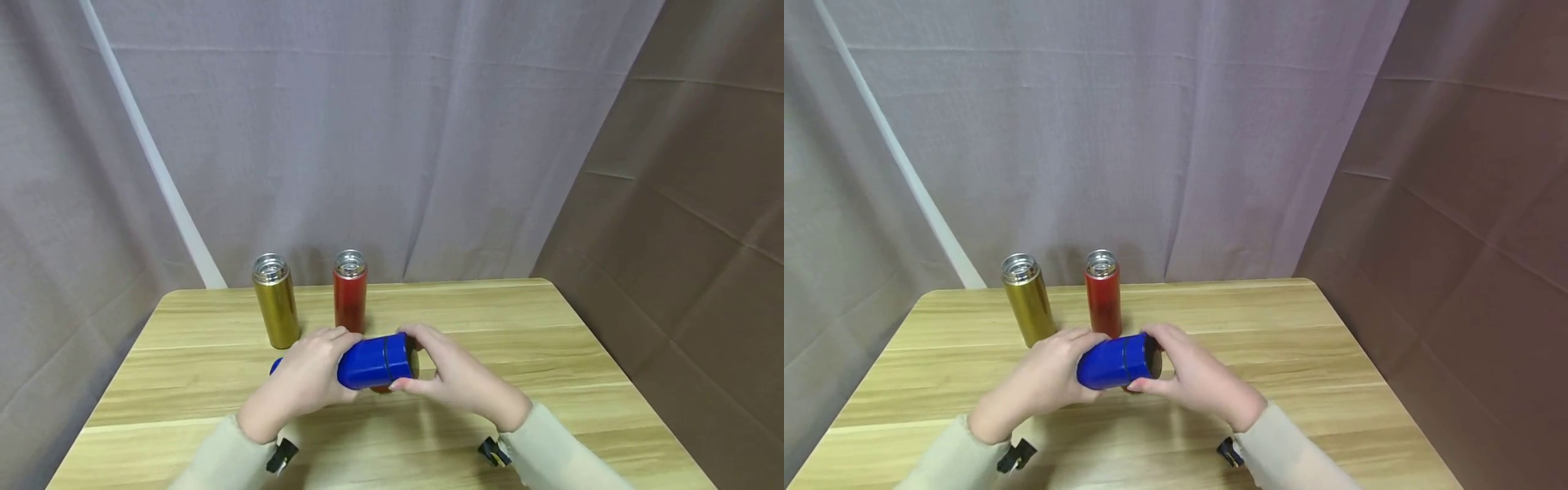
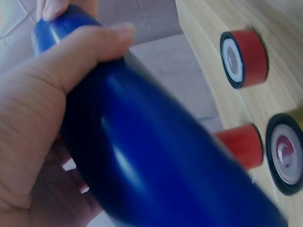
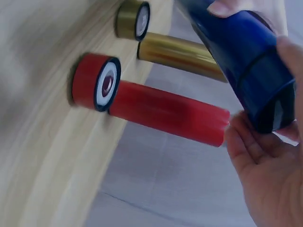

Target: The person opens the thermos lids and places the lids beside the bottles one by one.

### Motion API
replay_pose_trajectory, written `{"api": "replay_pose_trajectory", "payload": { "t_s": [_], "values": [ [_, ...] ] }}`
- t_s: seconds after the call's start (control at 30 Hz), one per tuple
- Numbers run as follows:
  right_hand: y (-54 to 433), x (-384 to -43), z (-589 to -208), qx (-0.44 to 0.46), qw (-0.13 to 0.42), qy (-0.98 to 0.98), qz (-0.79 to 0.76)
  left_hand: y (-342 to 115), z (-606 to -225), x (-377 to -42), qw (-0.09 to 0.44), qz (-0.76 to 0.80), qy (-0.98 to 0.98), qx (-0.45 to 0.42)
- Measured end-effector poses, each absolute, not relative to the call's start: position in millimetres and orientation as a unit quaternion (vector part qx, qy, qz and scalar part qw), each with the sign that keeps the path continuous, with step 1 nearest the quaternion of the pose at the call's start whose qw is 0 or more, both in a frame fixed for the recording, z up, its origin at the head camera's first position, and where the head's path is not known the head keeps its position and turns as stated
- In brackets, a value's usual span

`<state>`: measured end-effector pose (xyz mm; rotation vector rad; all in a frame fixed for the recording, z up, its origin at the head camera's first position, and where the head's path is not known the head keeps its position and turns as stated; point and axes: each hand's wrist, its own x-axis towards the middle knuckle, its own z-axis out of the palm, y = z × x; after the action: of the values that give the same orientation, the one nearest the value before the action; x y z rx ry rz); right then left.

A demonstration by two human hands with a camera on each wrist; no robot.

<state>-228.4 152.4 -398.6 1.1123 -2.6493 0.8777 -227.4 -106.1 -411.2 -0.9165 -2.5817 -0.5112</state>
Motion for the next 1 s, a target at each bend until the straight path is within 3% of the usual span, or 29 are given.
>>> {"api": "replay_pose_trajectory", "payload": {
  "t_s": [0.2, 0.33, 0.4, 0.63, 0.8, 1.0],
  "values": [
    [153, -230, -407, 0.479, 0.199, -0.846, 0.128, -114, -413, -230, 0.114, -0.211, -0.92, -0.31],
    [154, -234, -413, 0.467, 0.23, -0.844, 0.126, -113, -416, -231, 0.11, -0.226, -0.918, -0.305],
    [152, -235, -414, 0.43, 0.202, -0.864, 0.166, -111, -418, -230, 0.122, -0.225, -0.919, -0.299],
    [142, -231, -407, 0.249, 0.008, -0.878, 0.408, -107, -421, -230, 0.202, -0.167, -0.92, -0.291],
    [138, -231, -403, 0.187, -0.046, -0.858, 0.477, -105, -422, -229, 0.25, -0.129, -0.908, -0.311],
    [136, -231, -402, 0.164, -0.078, -0.843, 0.507, -105, -423, -228, 0.265, -0.126, -0.904, -0.312]
  ]
}}
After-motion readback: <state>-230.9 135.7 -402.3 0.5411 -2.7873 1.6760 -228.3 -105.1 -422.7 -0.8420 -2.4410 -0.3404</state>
